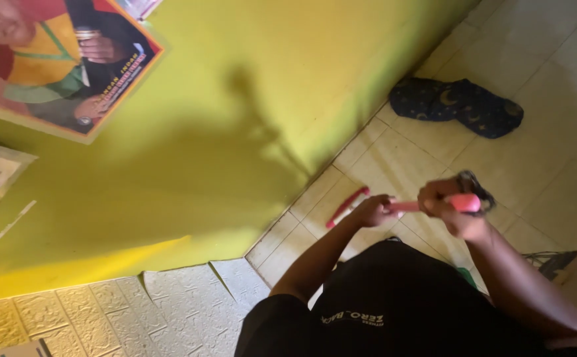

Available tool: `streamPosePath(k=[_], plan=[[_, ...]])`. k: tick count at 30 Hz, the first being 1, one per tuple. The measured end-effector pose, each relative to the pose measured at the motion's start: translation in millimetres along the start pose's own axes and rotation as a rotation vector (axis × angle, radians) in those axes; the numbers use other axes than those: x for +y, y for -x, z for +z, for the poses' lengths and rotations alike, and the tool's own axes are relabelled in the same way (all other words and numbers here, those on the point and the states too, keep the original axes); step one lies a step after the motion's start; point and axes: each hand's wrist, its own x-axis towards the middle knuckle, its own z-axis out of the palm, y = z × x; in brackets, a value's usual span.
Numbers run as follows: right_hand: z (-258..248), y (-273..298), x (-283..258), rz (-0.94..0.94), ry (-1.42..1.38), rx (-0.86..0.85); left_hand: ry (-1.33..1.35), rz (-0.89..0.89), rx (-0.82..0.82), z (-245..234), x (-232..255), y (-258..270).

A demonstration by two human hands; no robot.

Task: The person sweeps the floor using a broom and a dustpan, moving debris from the wall edges and corner. They also pick up a small cup and a plastic container from the floor.

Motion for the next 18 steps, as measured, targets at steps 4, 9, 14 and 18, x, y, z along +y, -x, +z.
streamPosePath(k=[4, 9, 14, 18], plan=[[19.9, 10.8, -31.5, -0.091, -0.037, -0.011, -0.118, -0.03, -0.102, -26.5, 38.1, 17.9], [25.6, 16.2, -28.4, -0.247, -0.231, -0.008, -0.331, -0.014, -0.129, -48.0, 48.3, 5.6], [41.9, -5.1, 40.1, -0.371, -0.387, -0.194, -0.42, 0.141, 0.224, -53.5, -26.7, 0.1], [73.2, -11.3, 50.5, -0.293, 0.091, 0.033, -0.252, -0.096, 0.154, -39.4, -73.0, 6.3]])
